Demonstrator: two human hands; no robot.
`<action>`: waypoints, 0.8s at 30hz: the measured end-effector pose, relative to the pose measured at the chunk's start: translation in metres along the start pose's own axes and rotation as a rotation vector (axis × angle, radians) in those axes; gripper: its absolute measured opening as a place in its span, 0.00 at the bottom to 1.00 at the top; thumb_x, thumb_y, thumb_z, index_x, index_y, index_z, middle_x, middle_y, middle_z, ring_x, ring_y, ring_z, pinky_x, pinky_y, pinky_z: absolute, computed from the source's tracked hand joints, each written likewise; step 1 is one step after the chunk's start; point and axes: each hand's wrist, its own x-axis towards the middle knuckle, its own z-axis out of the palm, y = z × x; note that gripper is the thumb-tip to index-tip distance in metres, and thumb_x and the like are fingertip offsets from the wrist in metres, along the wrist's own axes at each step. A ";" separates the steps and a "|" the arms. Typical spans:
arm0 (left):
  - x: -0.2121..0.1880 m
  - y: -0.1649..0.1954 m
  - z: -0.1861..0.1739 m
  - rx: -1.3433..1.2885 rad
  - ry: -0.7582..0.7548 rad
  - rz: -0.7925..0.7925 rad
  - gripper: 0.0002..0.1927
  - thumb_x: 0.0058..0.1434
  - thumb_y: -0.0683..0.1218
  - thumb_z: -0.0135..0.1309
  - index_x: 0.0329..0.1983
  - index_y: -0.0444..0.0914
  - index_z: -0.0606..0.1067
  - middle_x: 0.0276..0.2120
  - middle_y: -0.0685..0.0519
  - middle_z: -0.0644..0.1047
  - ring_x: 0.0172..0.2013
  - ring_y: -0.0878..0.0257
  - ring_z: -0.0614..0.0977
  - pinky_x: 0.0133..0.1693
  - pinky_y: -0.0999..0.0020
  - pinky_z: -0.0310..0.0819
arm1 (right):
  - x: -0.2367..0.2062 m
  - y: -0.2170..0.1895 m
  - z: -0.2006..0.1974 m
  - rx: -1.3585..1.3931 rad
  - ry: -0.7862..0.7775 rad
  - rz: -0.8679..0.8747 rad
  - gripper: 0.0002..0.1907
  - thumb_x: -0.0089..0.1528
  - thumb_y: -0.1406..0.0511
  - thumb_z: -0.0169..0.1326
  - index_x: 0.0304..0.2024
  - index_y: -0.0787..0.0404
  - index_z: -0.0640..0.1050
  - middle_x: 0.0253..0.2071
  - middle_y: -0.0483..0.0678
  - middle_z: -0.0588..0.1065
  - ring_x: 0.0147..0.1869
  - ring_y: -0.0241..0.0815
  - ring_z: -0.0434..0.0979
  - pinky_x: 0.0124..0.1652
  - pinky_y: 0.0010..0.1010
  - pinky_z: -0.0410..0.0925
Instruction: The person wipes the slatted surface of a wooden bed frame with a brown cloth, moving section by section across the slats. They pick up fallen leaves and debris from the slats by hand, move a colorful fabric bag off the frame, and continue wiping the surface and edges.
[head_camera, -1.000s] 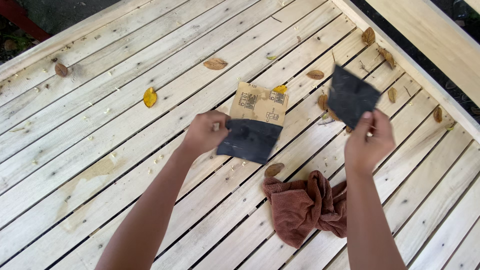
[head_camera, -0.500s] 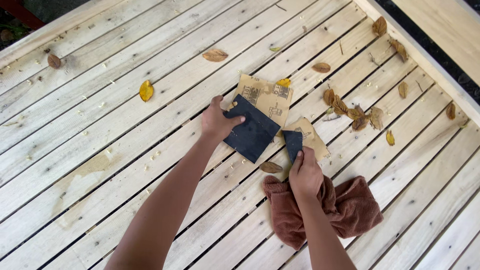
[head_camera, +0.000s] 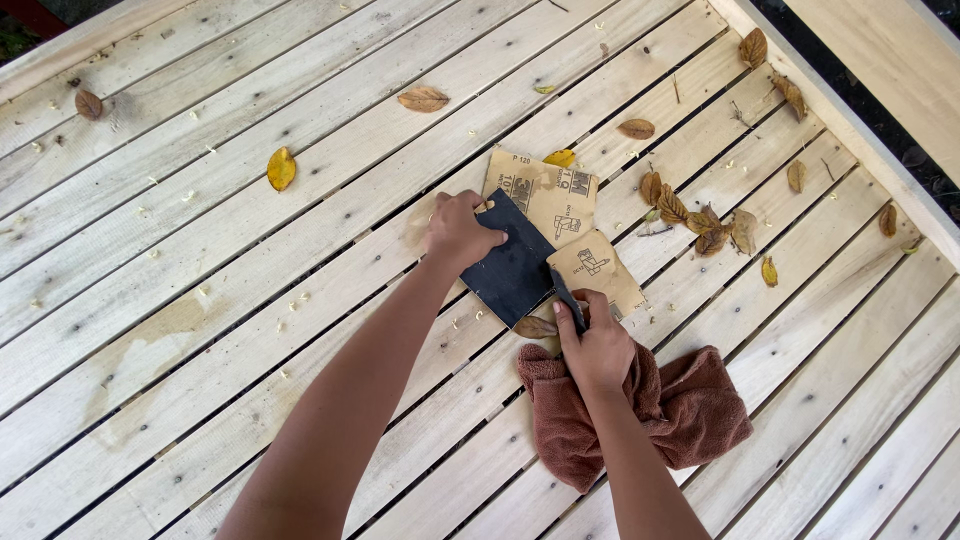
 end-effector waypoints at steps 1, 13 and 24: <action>-0.003 0.004 0.001 0.057 0.024 0.011 0.38 0.45 0.51 0.75 0.59 0.44 0.71 0.56 0.47 0.71 0.51 0.55 0.79 0.47 0.57 0.76 | 0.001 0.000 0.000 -0.049 -0.037 0.035 0.20 0.66 0.48 0.52 0.50 0.54 0.77 0.29 0.51 0.81 0.31 0.51 0.83 0.31 0.42 0.74; -0.021 0.016 -0.005 -0.476 -0.184 0.001 0.19 0.51 0.46 0.68 0.46 0.39 0.81 0.42 0.46 0.85 0.39 0.60 0.86 0.41 0.64 0.80 | 0.000 0.005 0.008 -0.092 0.015 -0.052 0.20 0.67 0.52 0.50 0.58 0.49 0.77 0.34 0.53 0.81 0.35 0.55 0.83 0.32 0.45 0.74; -0.115 -0.032 -0.079 0.438 0.617 1.106 0.20 0.59 0.39 0.56 0.53 0.46 0.85 0.38 0.55 0.73 0.38 0.59 0.76 0.35 0.65 0.76 | 0.014 0.021 -0.025 1.112 0.232 0.614 0.11 0.67 0.61 0.53 0.49 0.55 0.79 0.36 0.44 0.80 0.30 0.32 0.75 0.29 0.26 0.70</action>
